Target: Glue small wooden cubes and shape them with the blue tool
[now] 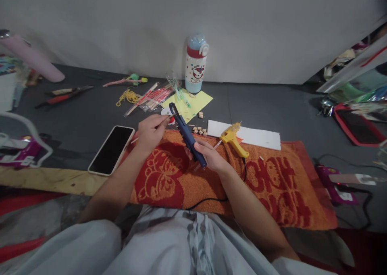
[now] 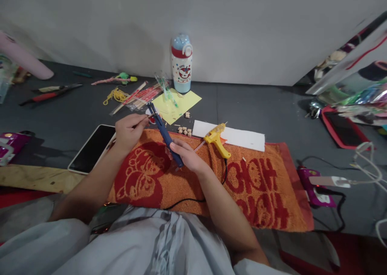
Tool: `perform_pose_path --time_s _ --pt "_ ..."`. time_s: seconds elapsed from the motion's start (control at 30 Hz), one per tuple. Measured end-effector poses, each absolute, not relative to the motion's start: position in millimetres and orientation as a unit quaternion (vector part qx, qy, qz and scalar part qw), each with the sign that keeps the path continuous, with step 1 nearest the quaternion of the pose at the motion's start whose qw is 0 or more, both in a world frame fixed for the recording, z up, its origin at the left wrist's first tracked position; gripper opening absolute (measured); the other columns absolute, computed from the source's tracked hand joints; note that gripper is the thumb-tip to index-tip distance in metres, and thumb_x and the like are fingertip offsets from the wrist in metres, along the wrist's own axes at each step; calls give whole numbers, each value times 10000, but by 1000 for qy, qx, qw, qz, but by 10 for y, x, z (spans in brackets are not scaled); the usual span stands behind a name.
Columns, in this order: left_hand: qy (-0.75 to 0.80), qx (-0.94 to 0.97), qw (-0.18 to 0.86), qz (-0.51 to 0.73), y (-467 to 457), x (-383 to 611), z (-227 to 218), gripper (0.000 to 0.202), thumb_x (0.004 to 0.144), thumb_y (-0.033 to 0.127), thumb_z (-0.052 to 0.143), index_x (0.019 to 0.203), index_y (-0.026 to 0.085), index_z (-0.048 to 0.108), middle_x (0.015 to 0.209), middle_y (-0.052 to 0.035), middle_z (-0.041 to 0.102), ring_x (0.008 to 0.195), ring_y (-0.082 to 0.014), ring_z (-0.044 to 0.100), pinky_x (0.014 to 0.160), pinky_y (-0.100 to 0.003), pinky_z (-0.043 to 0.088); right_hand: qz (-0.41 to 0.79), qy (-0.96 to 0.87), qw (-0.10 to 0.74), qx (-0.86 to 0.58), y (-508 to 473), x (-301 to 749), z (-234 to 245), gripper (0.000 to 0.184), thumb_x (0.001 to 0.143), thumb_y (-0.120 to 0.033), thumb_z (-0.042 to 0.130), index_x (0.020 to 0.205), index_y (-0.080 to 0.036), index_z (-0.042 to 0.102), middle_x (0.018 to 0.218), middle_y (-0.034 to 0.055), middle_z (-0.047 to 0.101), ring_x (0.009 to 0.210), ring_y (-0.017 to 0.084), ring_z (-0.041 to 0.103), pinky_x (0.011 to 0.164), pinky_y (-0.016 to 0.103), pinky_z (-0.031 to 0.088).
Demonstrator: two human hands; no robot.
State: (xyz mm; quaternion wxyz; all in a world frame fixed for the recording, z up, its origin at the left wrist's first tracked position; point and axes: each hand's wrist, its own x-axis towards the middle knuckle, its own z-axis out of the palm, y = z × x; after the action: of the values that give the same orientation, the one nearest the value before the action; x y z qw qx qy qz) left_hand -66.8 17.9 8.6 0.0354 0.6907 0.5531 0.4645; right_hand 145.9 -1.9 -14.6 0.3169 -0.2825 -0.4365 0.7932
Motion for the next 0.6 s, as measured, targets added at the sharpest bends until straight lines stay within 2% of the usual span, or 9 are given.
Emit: perform_pose_path --time_s 0.27,0.43,0.53,0.6 --pt "560 690 26 458 166 -644 100 318 894 388 531 832 153 736 682 -42 676 655 -131 604 651 -246 453 784 -459 326 -261 -43 1441 -120 521 730 -692 588 801 -176 588 737 19 569 619 120 513 565 255 394" --pt "600 668 36 440 190 -678 50 310 906 393 492 892 169 706 782 -44 708 740 -141 633 742 -254 471 780 -447 347 -267 -43 1429 -105 512 725 -694 594 823 -193 553 731 -1 543 601 111 489 576 258 404" --pt "632 671 32 387 180 -695 62 306 932 347 414 964 174 665 891 -63 710 849 -165 643 794 -270 456 778 -427 367 -279 -27 1434 -134 528 713 -701 598 869 -199 551 750 -1 563 616 116 512 578 258 416" --pt "679 666 16 308 159 -682 112 311 941 317 361 1000 181 634 932 -75 698 866 -187 637 761 -289 432 766 -428 380 -292 -13 1443 -166 517 727 -696 587 866 -199 558 749 1 573 631 120 526 599 260 430"
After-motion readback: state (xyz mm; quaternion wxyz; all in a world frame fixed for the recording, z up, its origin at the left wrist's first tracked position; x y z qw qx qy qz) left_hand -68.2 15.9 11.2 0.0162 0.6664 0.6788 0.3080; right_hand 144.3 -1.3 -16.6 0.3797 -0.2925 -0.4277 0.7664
